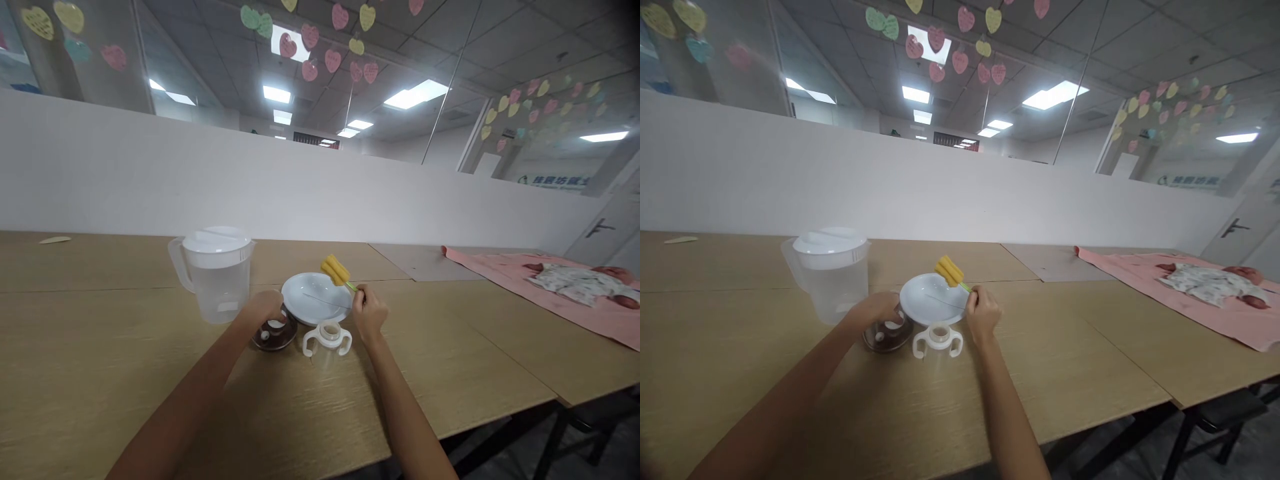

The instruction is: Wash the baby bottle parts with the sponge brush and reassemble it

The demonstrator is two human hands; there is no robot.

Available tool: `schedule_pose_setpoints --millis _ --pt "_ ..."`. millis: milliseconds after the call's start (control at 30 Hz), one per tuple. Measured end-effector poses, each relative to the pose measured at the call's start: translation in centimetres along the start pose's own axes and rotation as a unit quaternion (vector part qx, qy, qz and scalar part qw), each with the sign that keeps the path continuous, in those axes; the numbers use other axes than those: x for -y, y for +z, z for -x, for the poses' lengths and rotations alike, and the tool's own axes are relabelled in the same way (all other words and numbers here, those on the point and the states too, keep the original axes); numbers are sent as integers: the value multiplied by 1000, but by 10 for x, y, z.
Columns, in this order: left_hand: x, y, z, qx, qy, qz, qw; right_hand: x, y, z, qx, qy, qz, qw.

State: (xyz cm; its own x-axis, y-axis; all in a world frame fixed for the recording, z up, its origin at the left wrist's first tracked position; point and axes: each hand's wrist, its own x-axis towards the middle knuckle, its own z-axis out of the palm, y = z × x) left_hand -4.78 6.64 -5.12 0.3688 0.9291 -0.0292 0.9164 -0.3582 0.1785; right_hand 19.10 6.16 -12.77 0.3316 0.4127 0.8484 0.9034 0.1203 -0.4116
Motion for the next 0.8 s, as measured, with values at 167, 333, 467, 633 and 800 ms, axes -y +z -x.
schedule_pose_setpoints --millis 167,333,467,633,800 --pt "-24 -28 27 1 17 -57 998 3 -3 -2 -52 36 -76 995" --pt "-70 -34 53 25 212 12 977 7 -4 -7 -116 75 -164 977" --pt "-88 -13 47 60 213 -28 975 8 -7 -10 -129 90 -164 974" --pt "-77 -23 43 19 283 90 955 9 -11 -12 -94 104 -157 978" --pt "-59 -51 45 -7 241 336 911 12 -11 -12 -98 95 -116 984"
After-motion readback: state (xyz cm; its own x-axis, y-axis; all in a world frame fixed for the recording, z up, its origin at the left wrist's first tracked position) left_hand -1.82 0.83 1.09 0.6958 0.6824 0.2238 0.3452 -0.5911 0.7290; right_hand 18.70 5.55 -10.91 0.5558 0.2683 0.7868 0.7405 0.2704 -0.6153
